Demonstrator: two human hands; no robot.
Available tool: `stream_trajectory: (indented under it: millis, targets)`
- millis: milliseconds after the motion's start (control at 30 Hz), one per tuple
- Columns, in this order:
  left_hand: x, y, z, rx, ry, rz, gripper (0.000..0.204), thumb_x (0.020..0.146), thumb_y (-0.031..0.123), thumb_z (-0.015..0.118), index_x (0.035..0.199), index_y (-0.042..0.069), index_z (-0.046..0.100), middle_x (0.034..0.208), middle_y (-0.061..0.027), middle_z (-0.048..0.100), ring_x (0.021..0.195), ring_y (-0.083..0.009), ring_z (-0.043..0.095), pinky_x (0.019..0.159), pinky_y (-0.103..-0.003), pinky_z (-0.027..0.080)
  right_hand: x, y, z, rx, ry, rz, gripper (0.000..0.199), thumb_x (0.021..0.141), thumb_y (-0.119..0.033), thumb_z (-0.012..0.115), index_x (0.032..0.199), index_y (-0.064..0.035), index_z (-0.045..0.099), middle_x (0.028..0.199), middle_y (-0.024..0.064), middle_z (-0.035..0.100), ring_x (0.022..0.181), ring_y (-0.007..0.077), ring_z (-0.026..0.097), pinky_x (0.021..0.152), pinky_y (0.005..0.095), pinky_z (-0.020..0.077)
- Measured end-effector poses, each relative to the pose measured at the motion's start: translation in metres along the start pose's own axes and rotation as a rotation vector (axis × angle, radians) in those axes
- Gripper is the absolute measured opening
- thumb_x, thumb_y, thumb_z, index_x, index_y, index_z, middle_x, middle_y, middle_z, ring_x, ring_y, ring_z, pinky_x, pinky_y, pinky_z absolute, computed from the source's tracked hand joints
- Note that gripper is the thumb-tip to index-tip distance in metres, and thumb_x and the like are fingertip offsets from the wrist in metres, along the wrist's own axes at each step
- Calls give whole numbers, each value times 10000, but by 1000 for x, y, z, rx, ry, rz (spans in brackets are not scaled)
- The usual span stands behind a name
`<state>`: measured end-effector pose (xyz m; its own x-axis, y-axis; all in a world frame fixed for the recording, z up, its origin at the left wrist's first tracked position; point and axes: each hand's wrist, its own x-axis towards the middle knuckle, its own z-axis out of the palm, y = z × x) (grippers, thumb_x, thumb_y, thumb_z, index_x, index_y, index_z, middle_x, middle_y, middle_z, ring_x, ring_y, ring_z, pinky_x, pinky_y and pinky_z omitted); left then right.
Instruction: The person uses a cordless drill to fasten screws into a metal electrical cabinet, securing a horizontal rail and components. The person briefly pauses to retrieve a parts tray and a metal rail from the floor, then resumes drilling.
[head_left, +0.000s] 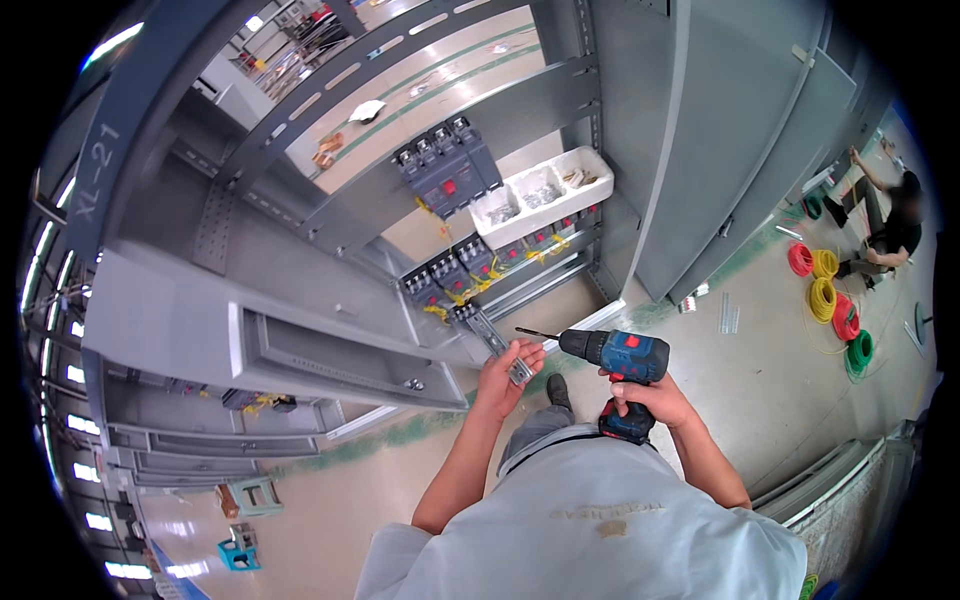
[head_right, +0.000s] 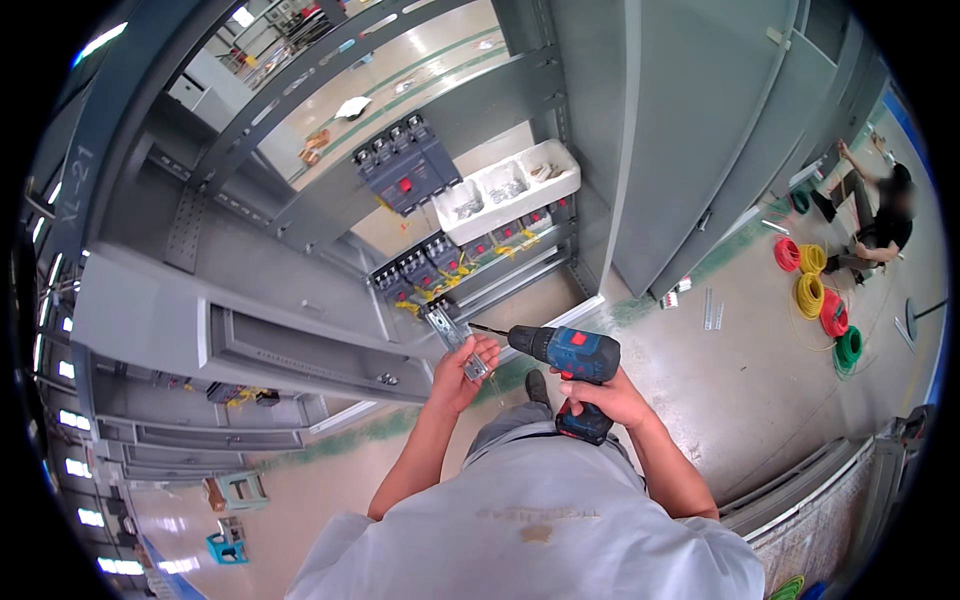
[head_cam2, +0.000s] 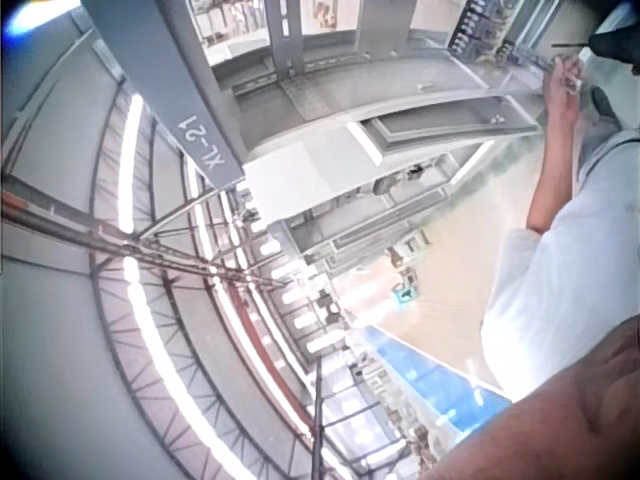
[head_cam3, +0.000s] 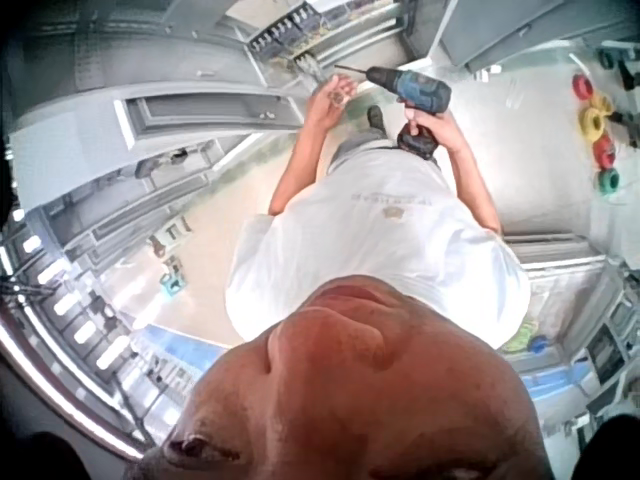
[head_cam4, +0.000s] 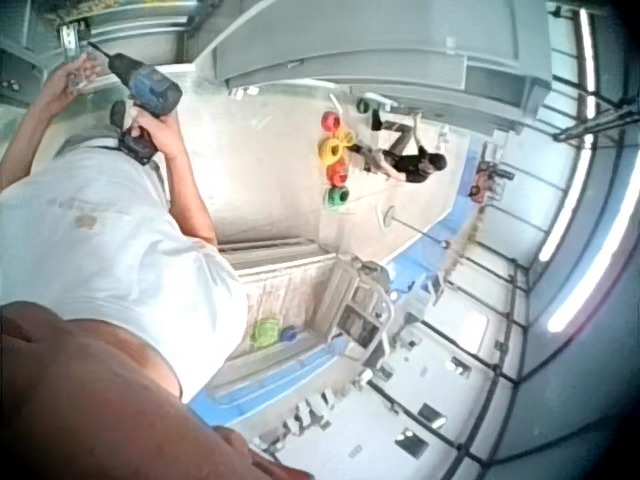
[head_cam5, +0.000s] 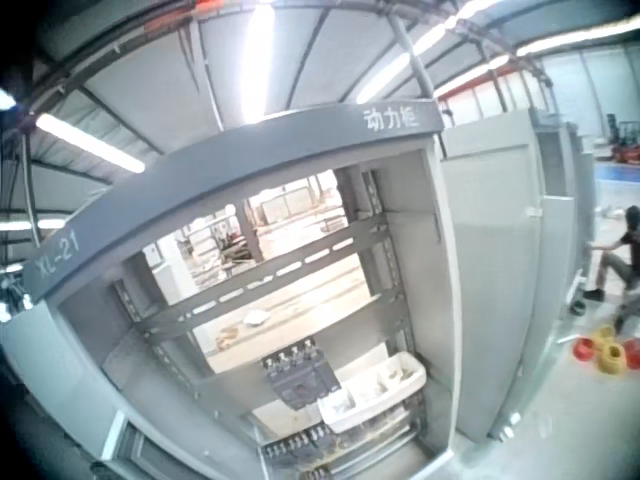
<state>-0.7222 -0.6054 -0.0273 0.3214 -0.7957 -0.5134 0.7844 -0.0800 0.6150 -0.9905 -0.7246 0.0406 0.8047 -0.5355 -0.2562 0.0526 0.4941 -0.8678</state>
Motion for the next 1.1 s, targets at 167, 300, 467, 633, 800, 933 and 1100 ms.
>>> stream_trajectory:
  millis: [167, 300, 467, 633, 800, 933, 1100]
  targets:
    - [-26, 13, 1, -99, 18, 141, 208, 1016, 199, 541, 1113, 16, 558, 1246, -181, 621, 1187, -285, 602, 980, -425, 516, -8, 9, 8, -56, -35, -31, 273, 817, -70, 733, 1059, 4, 630, 805, 17, 628, 621, 103, 603, 614, 279, 496]
    - [-33, 33, 26, -256, -115, 175, 160, 1023, 181, 518, 1099, 48, 561, 1326, -175, 586, 1298, -272, 524, 1092, -455, 434, -17, 9, 21, -142, 8, -42, 249, 795, -62, 762, 999, -16, 627, 819, 17, 633, 644, 108, 621, 620, 282, 512]
    - [-33, 59, 38, -215, -144, 221, 142, 1029, 212, 513, 1081, 91, 567, 1363, -165, 567, 1269, -263, 538, 1066, -446, 448, -13, 21, 49, -115, 85, -83, 244, 786, -46, 771, 984, -30, 628, 851, 19, 636, 662, 106, 626, 626, 283, 518]
    - [-26, 88, 18, -120, -170, 233, 165, 1029, 251, 526, 1120, 121, 575, 1341, -130, 599, 1159, -228, 597, 948, -394, 495, 6, 42, 83, -151, 164, -106, 251, 777, -43, 769, 984, -32, 627, 844, 17, 641, 704, 108, 632, 663, 285, 520]
    - [-20, 105, -10, -150, -200, 257, 228, 1021, 272, 543, 1182, 114, 572, 1307, -121, 628, 964, -179, 642, 821, -331, 520, 18, 51, 121, -250, 176, -121, 204, 784, -47, 761, 947, -30, 641, 826, 22, 661, 729, 106, 635, 692, 289, 522]
    - [-18, 118, -18, -194, -184, 230, 228, 1027, 289, 525, 1187, 131, 563, 1323, -92, 622, 927, -155, 628, 837, -331, 504, 31, 73, 133, -187, 218, -158, 152, 828, -43, 737, 954, -21, 655, 822, 30, 677, 712, 100, 640, 675, 280, 527]
    - [-13, 126, -20, -293, -279, 215, 143, 1031, 282, 516, 1103, 166, 561, 1371, -49, 591, 1041, -138, 602, 946, -378, 456, 37, 69, 152, -169, 237, -199, 156, 840, -57, 727, 967, -28, 640, 837, 39, 683, 727, 102, 646, 696, 289, 528]
